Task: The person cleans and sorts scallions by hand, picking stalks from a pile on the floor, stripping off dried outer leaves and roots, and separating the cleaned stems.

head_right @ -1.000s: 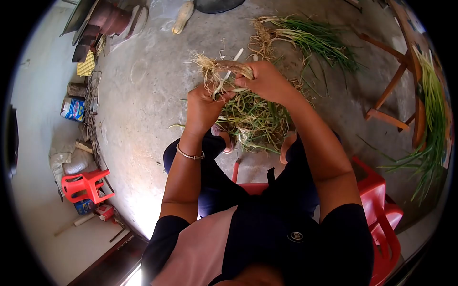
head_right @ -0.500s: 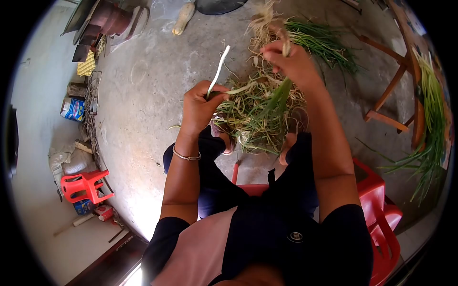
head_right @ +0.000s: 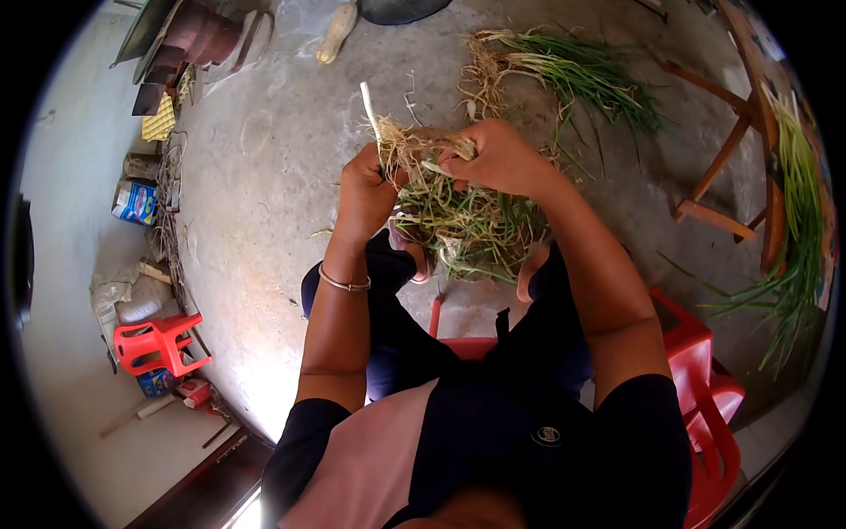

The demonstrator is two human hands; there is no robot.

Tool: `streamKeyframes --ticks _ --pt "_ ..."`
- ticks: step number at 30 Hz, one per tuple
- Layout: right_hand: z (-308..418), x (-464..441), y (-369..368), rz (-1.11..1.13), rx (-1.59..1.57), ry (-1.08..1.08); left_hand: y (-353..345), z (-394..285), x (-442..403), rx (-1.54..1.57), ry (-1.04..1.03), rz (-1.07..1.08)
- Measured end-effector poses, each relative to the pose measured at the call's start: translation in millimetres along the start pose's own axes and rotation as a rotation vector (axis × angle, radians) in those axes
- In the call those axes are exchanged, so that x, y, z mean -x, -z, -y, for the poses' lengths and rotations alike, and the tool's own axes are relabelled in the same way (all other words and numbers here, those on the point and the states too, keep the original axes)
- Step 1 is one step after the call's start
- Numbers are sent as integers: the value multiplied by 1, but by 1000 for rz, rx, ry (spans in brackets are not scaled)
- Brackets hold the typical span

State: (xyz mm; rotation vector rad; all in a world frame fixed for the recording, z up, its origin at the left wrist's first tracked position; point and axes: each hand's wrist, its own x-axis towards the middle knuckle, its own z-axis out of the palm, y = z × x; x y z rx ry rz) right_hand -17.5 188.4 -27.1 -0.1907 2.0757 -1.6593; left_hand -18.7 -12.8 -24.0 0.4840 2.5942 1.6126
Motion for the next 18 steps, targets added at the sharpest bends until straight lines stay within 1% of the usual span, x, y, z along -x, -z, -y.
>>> streamKeyframes --ticks 1,3,5,7,8,10,11,13,14,15,16,18 --pt "-1 -1 1 2 27 -6 -1 4 -1 0 0 0" --pt "1 -1 0 -3 57 15 -3 6 -2 29 -85 21" --pt "4 -1 0 -10 86 35 -3 -2 0 36 -50 30" --pt "9 0 -1 -37 176 -47 -3 -8 1 41 -14 41" --pt "4 -1 0 -40 174 -48 -4 -9 1 69 -5 44" --pt "-17 -11 4 -86 43 3 -3 -8 0 99 2 48" --pt "-23 -14 7 -90 42 3 -1 -4 0 95 8 60" --pt "-33 -18 12 -103 -305 68 1 0 1 92 12 72" --pt "-27 -15 14 -103 -304 68 2 1 2 157 82 60" --pt "-15 -11 17 -125 -395 21 3 1 1 221 150 46" --pt "-7 -9 19 -146 -486 -27 5 1 1 220 149 42" --pt "-8 -10 22 -156 -510 -16 7 1 1 222 172 47"
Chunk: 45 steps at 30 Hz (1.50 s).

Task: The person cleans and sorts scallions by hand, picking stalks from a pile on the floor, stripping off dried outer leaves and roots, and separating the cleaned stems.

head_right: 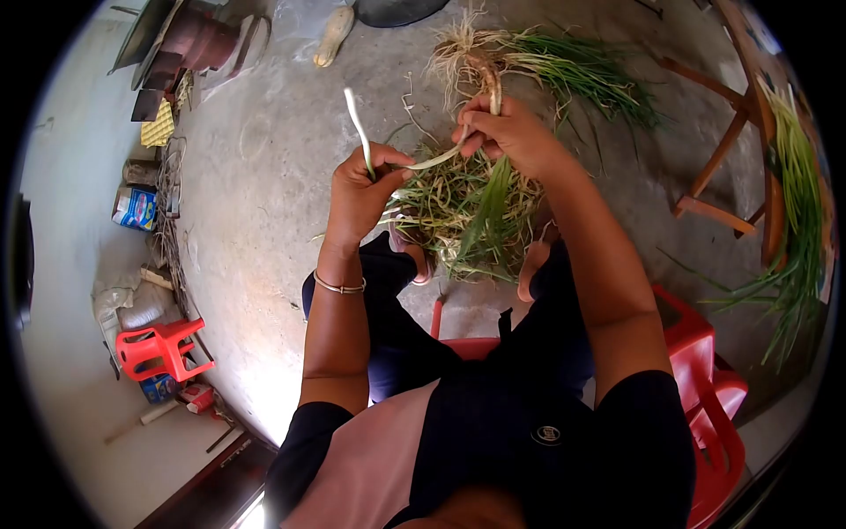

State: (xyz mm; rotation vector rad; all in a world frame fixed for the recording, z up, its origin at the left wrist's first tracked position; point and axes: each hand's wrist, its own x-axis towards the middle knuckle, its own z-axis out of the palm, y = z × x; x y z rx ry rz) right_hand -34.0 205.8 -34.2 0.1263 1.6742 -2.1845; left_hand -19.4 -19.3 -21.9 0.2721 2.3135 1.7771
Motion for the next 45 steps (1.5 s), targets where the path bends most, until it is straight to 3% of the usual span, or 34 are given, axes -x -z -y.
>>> streamKeyframes --ticks 13,18,21,23,25,27,28,30,34,35,37,45 --pt "14 7 68 -342 65 247 13 -4 1 -106 -96 -128" --pt "16 10 90 -394 28 273 15 -1 0 -45 -120 -131" --pt "17 14 105 -576 26 289 23 7 -3 82 -123 -249" --pt "19 16 113 -582 169 245 27 7 -2 110 -103 -236" --pt "24 19 81 -559 253 174 26 6 -1 15 -54 -224" --pt "21 16 62 -328 468 263 24 6 -3 -9 -54 -215" --pt "17 13 52 -331 466 260 22 7 -3 10 -61 -210" --pt "8 4 34 -155 566 505 19 7 -4 28 -69 -206" --pt "-9 -2 16 -43 569 254 17 5 -6 46 -47 -198" --pt "-7 0 15 -45 568 254 17 5 -6 70 -39 -197" --pt "-1 1 13 -69 849 163 18 2 -7 89 -35 -206" --pt "-7 0 13 -32 973 265 19 3 -7 8 -24 -296"
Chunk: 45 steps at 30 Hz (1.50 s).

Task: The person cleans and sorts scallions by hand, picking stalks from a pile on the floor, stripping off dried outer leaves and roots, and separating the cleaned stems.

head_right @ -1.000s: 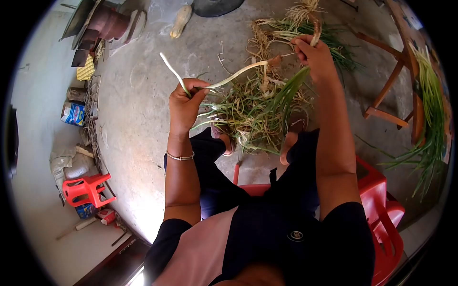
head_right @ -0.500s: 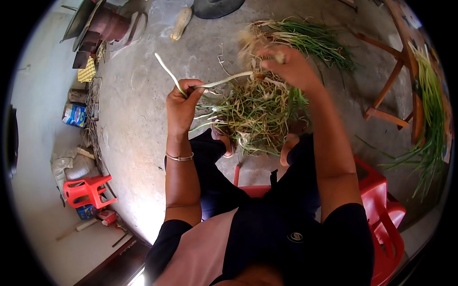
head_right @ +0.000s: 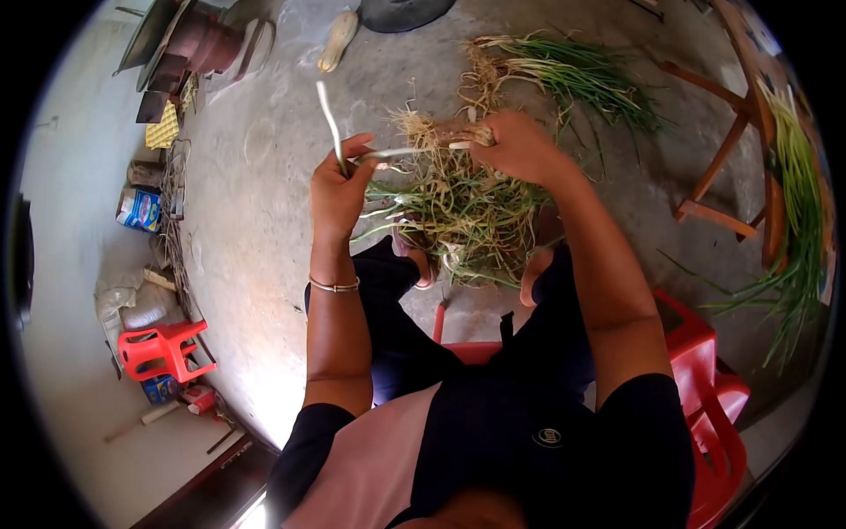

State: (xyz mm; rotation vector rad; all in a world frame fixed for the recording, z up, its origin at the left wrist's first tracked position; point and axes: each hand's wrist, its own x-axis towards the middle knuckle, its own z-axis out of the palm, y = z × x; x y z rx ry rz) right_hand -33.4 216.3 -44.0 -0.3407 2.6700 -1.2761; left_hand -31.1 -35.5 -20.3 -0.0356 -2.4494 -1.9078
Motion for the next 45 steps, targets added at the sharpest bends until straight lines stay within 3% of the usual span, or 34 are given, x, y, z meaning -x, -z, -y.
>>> streamKeyframes --ticks 2,6,11,13,16,22,26,28,29,31,32,34,35,37,38,40,41,44,45 --pt "-1 0 -3 23 -1 4 0 -9 4 -153 84 169" --pt "4 2 -8 13 -310 -96 -8 -12 5 -322 70 187" --pt "18 1 1 -60 -516 -208 -13 3 1 -278 10 197" --pt "15 0 0 -101 -947 -263 -16 2 2 -233 29 230" --pt "16 0 2 -105 -1148 -325 -19 6 2 -206 -71 234" --pt "8 -4 3 12 -1408 -246 -25 4 4 -180 -73 255" --pt "12 -8 -5 -134 -1277 -281 -23 -4 7 -270 -72 244" --pt "17 -9 -8 -322 -719 -154 -23 -2 7 -278 -63 222" --pt "18 -10 -9 -326 -720 -154 -23 -3 6 -279 -65 225" --pt "21 -9 -11 -426 -394 -197 -24 -2 7 -287 -114 213" --pt "20 -10 -11 -427 -394 -196 -26 -2 8 -287 -115 212" --pt "15 -14 -12 -450 -932 -278 -28 0 9 -250 -104 240" --pt "6 -17 -3 -444 -933 -275 -26 5 8 -292 -110 229" --pt "-12 -17 24 -289 -1627 -193 -19 5 11 -151 5 224" --pt "-2 -14 30 -285 -1632 -191 -14 4 11 -12 110 228" --pt "19 0 38 -311 -1166 -342 -10 -1 8 43 212 246" --pt "19 2 38 -207 -1040 -330 -11 -2 5 152 262 266" --pt "14 0 29 -2 -968 -248 -11 -4 -1 350 317 323" --pt "17 0 23 -64 -936 -246 -12 -5 -1 429 353 370"
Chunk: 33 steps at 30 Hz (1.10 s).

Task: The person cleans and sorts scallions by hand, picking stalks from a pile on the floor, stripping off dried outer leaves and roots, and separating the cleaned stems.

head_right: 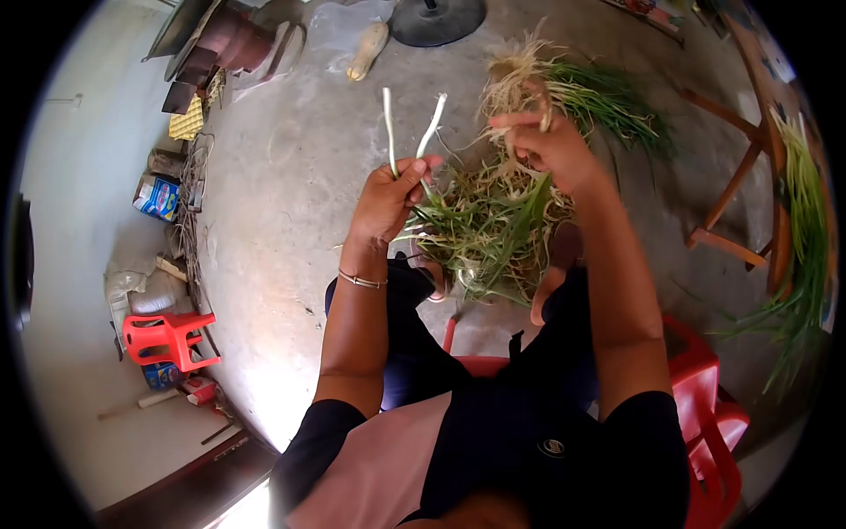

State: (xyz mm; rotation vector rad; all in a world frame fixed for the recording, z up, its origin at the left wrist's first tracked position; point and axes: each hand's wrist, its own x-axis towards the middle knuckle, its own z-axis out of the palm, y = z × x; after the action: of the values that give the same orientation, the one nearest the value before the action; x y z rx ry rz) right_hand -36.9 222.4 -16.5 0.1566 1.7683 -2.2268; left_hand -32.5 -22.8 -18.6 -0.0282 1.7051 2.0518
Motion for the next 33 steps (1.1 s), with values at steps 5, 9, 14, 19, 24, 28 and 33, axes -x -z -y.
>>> streamKeyframes --ticks 5,9,14,19,24,28,33 --pt "-7 -3 -6 -18 83 78 -1 5 -4 123 55 24" --pt "-7 -6 1 -194 129 114 11 -1 -7 181 -196 -127" --pt "-18 7 -44 250 120 25 -6 -6 -7 340 -180 -31" --pt "-34 3 -59 316 323 -26 -5 -10 -9 510 -165 -115" --pt "-26 -4 -31 291 391 -81 79 -22 -3 668 -486 -245" --pt "-21 -5 2 337 348 -102 109 -35 19 690 -549 -603" --pt "-16 -1 26 370 361 -58 121 -38 29 657 -584 -803"
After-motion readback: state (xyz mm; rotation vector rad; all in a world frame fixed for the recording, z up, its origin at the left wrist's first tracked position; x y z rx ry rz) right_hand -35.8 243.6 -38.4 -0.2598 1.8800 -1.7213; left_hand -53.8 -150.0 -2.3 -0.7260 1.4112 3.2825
